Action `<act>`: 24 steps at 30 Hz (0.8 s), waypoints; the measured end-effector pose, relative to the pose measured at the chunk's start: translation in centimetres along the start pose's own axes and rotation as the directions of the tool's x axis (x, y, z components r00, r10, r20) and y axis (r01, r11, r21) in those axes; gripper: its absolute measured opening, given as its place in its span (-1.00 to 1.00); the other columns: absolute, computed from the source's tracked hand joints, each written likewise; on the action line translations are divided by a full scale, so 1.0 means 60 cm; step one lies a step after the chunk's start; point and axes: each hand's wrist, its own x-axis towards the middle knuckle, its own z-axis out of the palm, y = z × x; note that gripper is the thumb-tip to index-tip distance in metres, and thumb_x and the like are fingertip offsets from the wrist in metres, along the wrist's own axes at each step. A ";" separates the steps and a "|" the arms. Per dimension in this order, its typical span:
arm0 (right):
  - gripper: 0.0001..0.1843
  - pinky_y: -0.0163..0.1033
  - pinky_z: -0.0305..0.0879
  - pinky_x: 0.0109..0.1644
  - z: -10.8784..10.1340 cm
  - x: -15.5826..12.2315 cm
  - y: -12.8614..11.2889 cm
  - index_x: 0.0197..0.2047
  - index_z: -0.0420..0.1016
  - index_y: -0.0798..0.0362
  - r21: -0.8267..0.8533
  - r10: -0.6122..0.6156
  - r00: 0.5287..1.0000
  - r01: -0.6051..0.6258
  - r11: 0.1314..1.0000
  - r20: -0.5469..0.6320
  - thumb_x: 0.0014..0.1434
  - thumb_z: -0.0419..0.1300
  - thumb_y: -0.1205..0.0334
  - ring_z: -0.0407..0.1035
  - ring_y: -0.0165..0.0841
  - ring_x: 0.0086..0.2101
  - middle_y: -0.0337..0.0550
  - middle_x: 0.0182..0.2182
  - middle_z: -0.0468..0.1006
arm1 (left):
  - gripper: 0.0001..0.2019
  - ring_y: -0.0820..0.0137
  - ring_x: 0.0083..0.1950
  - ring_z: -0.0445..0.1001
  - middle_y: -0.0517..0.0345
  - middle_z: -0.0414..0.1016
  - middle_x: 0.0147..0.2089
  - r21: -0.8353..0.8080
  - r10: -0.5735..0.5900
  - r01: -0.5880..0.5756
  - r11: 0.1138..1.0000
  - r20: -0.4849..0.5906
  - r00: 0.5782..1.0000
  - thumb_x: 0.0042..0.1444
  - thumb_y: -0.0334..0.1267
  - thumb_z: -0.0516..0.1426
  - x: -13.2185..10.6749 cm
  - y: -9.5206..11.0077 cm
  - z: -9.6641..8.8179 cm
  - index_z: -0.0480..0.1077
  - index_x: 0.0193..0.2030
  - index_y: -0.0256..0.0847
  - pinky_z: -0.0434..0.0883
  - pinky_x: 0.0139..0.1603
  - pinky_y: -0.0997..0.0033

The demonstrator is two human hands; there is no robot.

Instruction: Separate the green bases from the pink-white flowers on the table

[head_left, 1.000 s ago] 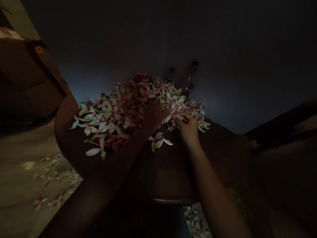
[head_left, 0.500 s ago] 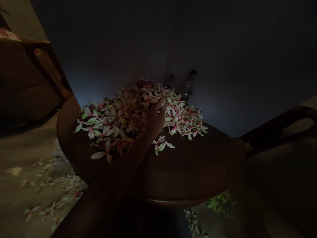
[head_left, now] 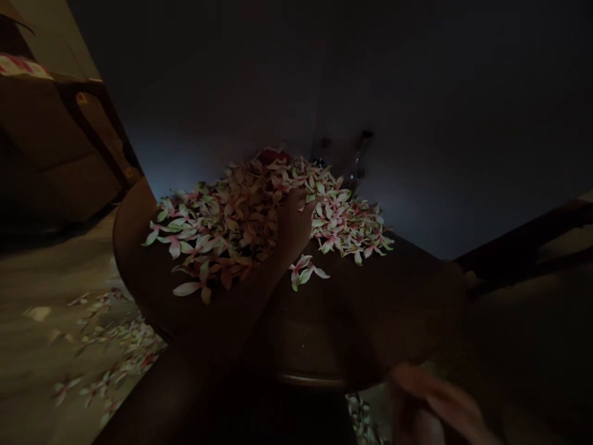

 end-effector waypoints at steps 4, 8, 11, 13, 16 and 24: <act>-0.86 -0.13 0.46 -0.21 0.183 0.187 -0.020 -0.18 0.57 -0.08 0.185 -0.236 0.944 0.195 0.963 0.233 0.28 0.16 0.21 0.48 -0.29 -0.31 -0.17 -0.35 0.57 | -0.90 0.35 -0.08 0.53 0.09 0.51 -0.13 0.090 0.071 -0.071 0.993 0.004 0.997 0.32 -0.20 0.08 0.007 0.006 -0.011 0.33 -0.10 -0.14 0.47 -0.11 0.38; -0.71 -0.10 0.43 -0.03 0.325 0.249 0.058 -0.10 0.55 -0.02 0.193 -0.223 0.932 0.172 0.966 0.286 0.36 0.06 0.07 0.51 -0.26 -0.16 -0.11 -0.18 0.63 | -0.82 0.34 0.01 0.49 0.02 0.51 -0.04 0.189 0.177 -0.189 0.964 0.075 0.981 0.33 -0.30 0.04 0.008 0.001 -0.008 0.39 0.01 -0.21 0.44 0.05 0.33; -0.68 -0.11 0.40 -0.01 0.348 0.224 0.102 -0.09 0.56 0.01 0.209 -0.197 0.914 0.128 0.970 0.354 0.35 0.07 0.01 0.51 -0.26 -0.16 -0.11 -0.19 0.64 | -0.74 0.33 0.07 0.46 0.00 0.48 -0.01 0.236 0.237 -0.290 0.928 0.229 0.944 0.32 -0.35 0.04 0.006 -0.004 -0.002 0.44 0.08 -0.22 0.40 0.14 0.30; -0.66 -0.15 0.40 -0.05 0.339 0.212 0.112 -0.09 0.56 0.01 0.251 -0.149 0.911 0.052 0.966 0.385 0.34 0.09 -0.02 0.49 -0.29 -0.20 -0.12 -0.21 0.63 | -0.72 0.34 0.07 0.45 0.00 0.46 0.00 0.230 0.255 -0.334 0.914 0.316 0.914 0.30 -0.36 0.06 0.005 -0.007 0.001 0.48 0.09 -0.19 0.39 0.12 0.31; -0.64 -0.24 0.36 -0.22 0.320 0.218 0.115 -0.22 0.56 0.02 0.287 -0.066 0.906 -0.064 0.956 0.419 0.33 0.09 -0.07 0.43 -0.36 -0.35 -0.19 -0.37 0.56 | -0.64 0.38 -0.01 0.48 0.07 0.51 -0.05 0.163 0.259 -0.350 0.922 0.410 0.875 0.27 -0.37 0.12 0.002 -0.010 0.002 0.43 0.19 -0.14 0.40 0.07 0.35; -0.57 -0.28 0.14 -0.41 0.309 0.241 0.119 -0.49 0.51 0.05 0.196 -0.038 0.912 -0.047 0.979 0.408 0.25 0.20 -0.10 0.21 -0.45 -0.55 -0.31 -0.63 0.35 | -0.79 0.31 -0.03 0.50 0.07 0.60 -0.14 0.203 0.308 -0.403 0.892 0.378 0.873 0.14 -0.31 0.28 -0.006 -0.015 0.003 0.53 -0.06 -0.18 0.39 0.07 0.29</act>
